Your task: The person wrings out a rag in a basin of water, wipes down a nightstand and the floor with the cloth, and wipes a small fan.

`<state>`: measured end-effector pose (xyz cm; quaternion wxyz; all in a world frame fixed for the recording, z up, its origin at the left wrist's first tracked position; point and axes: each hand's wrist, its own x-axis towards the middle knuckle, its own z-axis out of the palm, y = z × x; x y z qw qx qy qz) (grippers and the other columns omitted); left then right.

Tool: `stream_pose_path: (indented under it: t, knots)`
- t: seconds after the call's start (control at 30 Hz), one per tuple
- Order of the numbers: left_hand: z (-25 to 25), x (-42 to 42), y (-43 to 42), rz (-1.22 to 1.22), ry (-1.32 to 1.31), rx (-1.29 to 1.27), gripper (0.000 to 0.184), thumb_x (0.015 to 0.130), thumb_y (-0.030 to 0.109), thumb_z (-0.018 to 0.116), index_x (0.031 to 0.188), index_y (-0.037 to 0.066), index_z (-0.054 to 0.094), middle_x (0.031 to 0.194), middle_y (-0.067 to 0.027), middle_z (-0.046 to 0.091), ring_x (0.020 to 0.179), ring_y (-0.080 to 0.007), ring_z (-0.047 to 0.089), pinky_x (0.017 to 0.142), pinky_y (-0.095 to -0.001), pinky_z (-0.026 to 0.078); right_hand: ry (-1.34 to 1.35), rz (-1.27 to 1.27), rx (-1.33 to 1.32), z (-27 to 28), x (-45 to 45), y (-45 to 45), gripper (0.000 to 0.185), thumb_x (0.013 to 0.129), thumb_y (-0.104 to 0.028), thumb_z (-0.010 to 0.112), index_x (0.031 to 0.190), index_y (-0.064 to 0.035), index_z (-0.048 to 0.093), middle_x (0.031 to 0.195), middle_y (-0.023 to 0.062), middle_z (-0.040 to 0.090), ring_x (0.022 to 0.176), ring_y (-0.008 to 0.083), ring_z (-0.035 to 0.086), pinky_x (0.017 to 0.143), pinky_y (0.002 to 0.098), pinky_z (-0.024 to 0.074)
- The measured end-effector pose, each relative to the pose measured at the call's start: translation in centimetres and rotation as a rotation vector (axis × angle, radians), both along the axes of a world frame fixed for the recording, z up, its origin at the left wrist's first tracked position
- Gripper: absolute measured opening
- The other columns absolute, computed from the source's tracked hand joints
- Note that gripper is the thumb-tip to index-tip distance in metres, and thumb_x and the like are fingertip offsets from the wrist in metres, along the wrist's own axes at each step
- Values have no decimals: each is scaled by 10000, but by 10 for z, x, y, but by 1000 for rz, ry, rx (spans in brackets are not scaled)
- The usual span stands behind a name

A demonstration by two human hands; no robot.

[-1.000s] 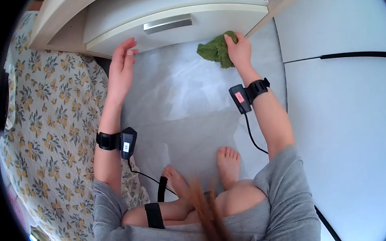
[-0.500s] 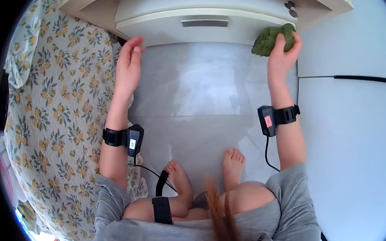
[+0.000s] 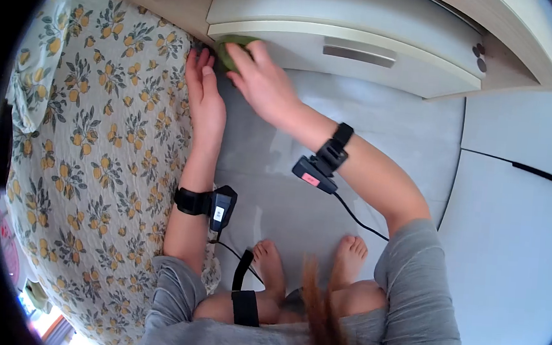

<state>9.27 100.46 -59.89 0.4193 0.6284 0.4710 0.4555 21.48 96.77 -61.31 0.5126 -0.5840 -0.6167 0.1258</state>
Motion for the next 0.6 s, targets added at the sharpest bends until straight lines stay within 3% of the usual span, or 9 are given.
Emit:
stream_pose_path:
  t: [0.17, 0.3, 0.43, 0.5, 0.6]
  knots:
    - [1, 0, -1, 22, -126, -54, 479, 1006, 262, 260, 1392, -17, 214, 1395, -198, 344, 1295, -264, 327, 1075, -344, 231, -151, 157, -263, -31, -29, 29, 436, 804, -70, 579, 1227, -63, 474, 1071, 162, 491, 974, 354, 546, 762, 414, 492]
    - [-3, 0, -3, 52, -130, -10, 466, 999, 241, 254, 1378, -31, 252, 1392, -205, 349, 1306, -260, 325, 1071, -347, 241, -276, 148, -426, -78, -31, 36, 407, 825, -85, 526, 1229, -69, 478, 1114, 161, 502, 1030, 339, 534, 810, 412, 492]
    - [-3, -1, -4, 37, -161, -10, 464, 1002, 246, 248, 1369, -37, 265, 1394, -205, 345, 1312, -263, 317, 1074, -344, 234, -304, 174, -457, -79, -22, 36, 394, 818, -86, 526, 1210, -56, 496, 1136, 189, 505, 989, 354, 558, 802, 426, 495]
    - [-1, -1, -3, 31, -183, -20, 463, 1003, 248, 245, 1365, -39, 270, 1394, -205, 344, 1314, -263, 314, 1075, -343, 232, -293, 60, -747, -67, -22, 38, 332, 801, -129, 555, 1120, -36, 560, 1081, 201, 549, 913, 376, 592, 781, 443, 497]
    - [5, -1, -3, 56, -246, -39, 456, 1003, 247, 244, 1356, -38, 285, 1392, -203, 349, 1314, -262, 315, 1075, -339, 232, -405, -12, -793, -61, 15, 16, 271, 782, -196, 571, 982, -19, 619, 1007, 211, 603, 858, 387, 613, 768, 450, 498]
